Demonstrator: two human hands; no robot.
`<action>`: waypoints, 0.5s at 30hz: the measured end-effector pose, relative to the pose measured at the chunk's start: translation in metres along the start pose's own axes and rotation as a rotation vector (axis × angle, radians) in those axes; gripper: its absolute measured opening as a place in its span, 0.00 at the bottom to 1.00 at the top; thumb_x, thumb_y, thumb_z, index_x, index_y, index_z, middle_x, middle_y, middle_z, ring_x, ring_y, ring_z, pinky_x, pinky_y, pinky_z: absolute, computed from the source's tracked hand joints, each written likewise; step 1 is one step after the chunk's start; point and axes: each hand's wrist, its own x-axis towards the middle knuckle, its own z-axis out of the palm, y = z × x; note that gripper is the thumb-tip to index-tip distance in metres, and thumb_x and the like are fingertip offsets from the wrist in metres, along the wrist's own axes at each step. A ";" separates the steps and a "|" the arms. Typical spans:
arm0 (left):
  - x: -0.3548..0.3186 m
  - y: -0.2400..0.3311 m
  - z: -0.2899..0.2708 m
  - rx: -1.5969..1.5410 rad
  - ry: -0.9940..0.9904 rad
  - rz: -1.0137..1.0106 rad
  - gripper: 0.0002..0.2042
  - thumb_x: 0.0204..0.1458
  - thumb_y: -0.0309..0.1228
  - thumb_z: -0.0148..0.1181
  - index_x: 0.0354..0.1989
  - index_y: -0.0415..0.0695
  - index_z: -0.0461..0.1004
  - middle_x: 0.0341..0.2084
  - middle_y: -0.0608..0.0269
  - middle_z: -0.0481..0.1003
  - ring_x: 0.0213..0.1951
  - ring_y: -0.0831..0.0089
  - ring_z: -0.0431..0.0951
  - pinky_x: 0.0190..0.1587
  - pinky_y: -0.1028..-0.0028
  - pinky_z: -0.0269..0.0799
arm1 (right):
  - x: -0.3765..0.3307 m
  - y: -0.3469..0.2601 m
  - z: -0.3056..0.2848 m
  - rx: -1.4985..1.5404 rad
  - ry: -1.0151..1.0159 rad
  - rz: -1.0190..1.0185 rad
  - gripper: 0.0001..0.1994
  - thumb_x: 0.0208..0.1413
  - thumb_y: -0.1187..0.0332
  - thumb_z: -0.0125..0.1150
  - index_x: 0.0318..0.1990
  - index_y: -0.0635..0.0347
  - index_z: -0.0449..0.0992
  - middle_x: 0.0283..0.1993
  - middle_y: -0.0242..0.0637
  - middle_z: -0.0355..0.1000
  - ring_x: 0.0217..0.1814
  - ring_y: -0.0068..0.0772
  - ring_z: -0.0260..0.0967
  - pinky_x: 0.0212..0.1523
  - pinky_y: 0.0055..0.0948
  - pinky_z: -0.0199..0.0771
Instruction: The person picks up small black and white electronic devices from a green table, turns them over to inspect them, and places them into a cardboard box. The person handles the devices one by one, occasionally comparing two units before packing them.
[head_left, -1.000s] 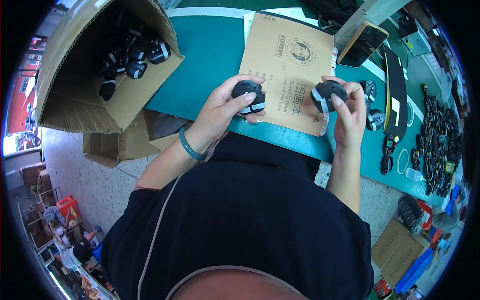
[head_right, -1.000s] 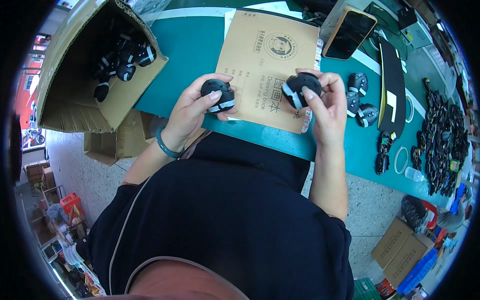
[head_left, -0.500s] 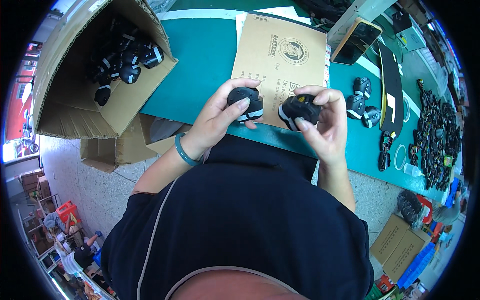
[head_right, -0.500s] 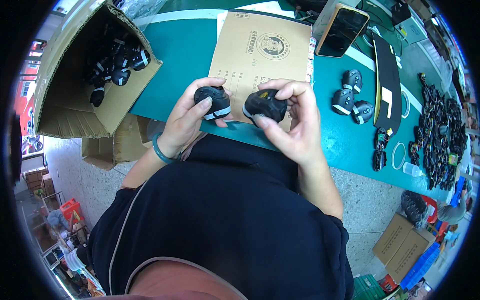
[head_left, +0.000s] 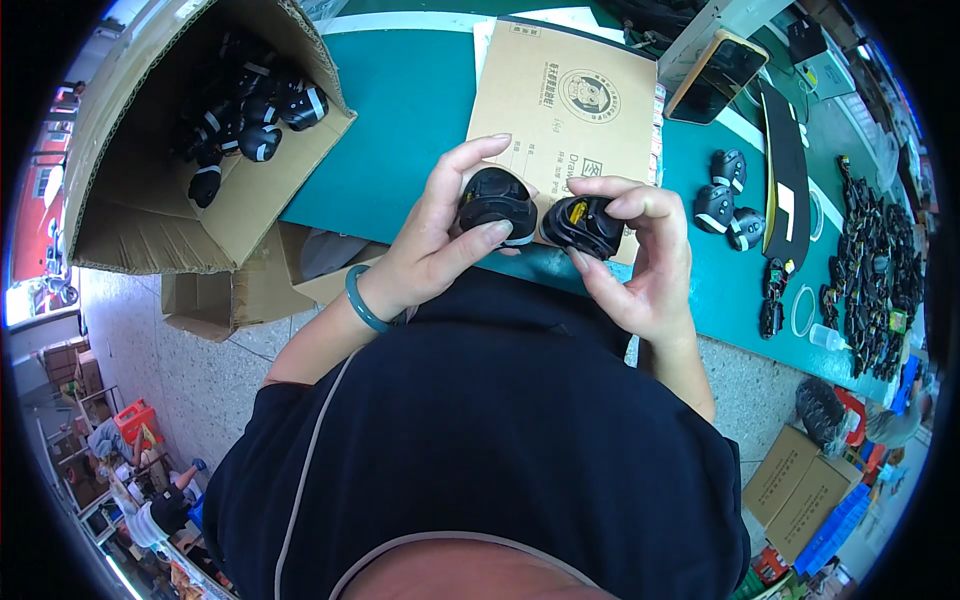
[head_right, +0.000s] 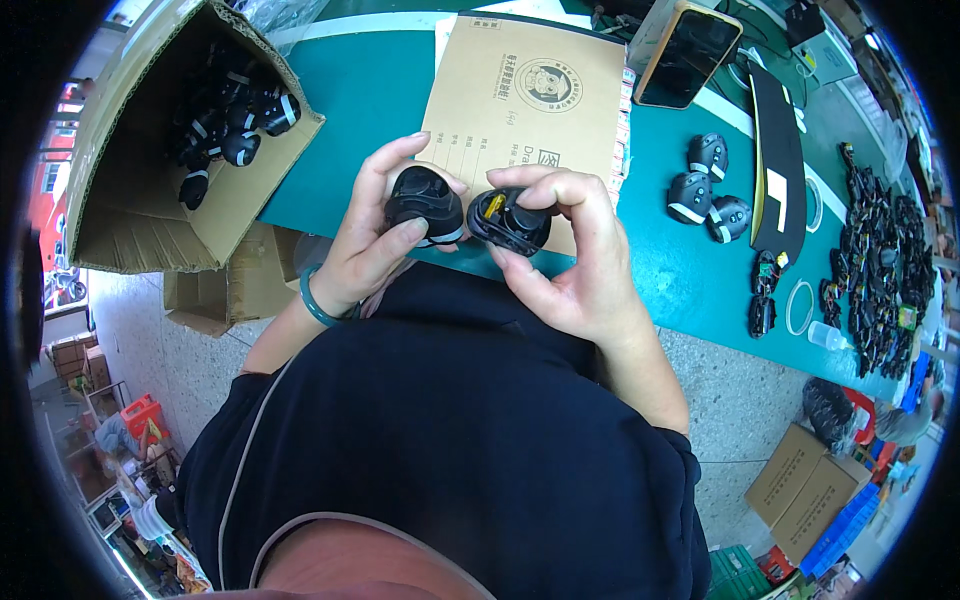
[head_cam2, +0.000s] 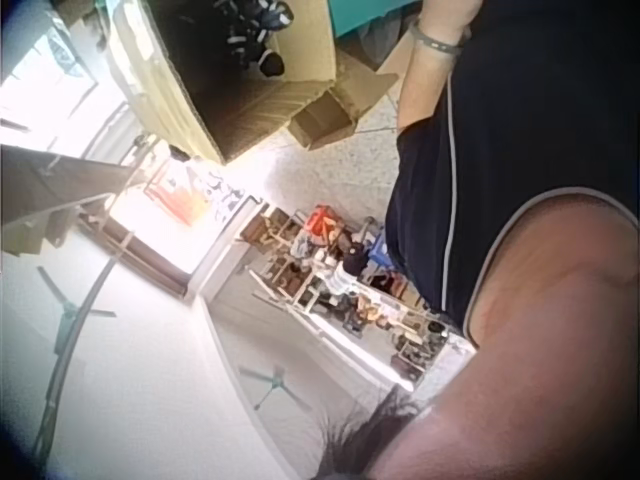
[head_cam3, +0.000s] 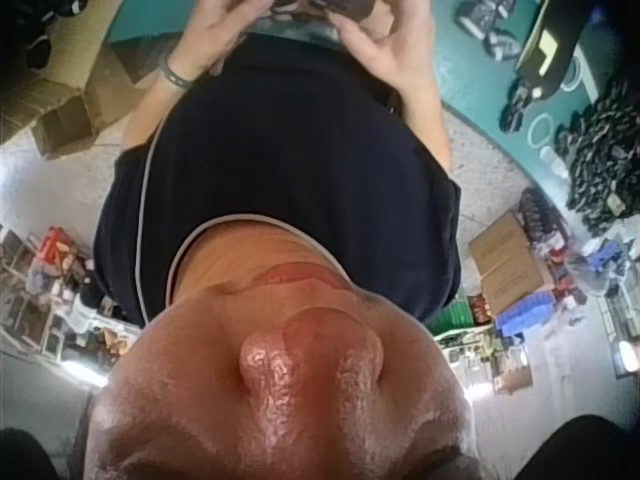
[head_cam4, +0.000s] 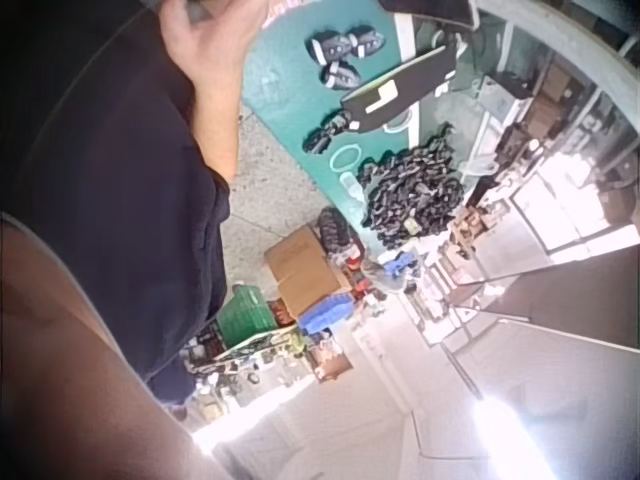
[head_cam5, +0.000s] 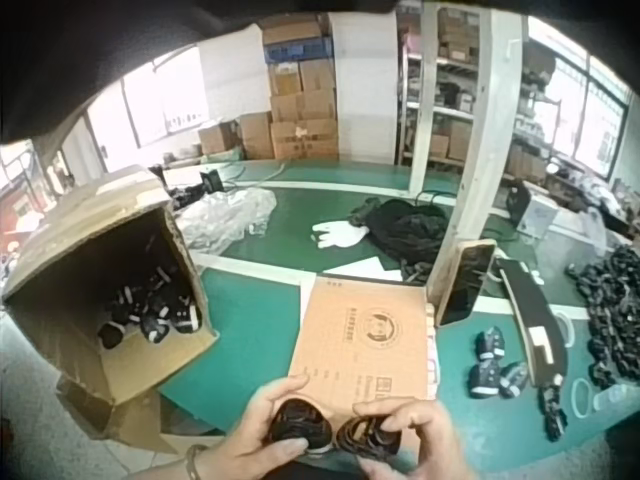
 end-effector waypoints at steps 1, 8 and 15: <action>0.000 0.000 0.001 0.005 -0.008 0.007 0.32 0.58 0.31 0.52 0.67 0.42 0.43 0.50 0.51 0.67 0.45 0.70 0.75 0.43 0.73 0.77 | 0.000 0.000 0.001 0.013 0.002 0.014 0.23 0.40 0.80 0.65 0.44 0.60 0.62 0.51 0.48 0.71 0.54 0.39 0.71 0.53 0.32 0.69; 0.000 -0.001 0.001 0.076 0.004 0.020 0.33 0.58 0.30 0.52 0.68 0.42 0.41 0.51 0.51 0.66 0.47 0.70 0.73 0.45 0.71 0.76 | -0.002 0.002 0.003 0.044 0.004 0.042 0.27 0.39 0.78 0.68 0.49 0.61 0.63 0.51 0.47 0.71 0.53 0.37 0.70 0.54 0.32 0.69; -0.001 -0.004 -0.004 0.237 0.012 0.087 0.32 0.58 0.30 0.52 0.67 0.39 0.43 0.52 0.50 0.67 0.50 0.69 0.71 0.50 0.70 0.72 | -0.002 0.004 0.009 0.023 0.035 0.076 0.32 0.38 0.76 0.70 0.54 0.64 0.63 0.51 0.46 0.69 0.52 0.36 0.70 0.55 0.32 0.68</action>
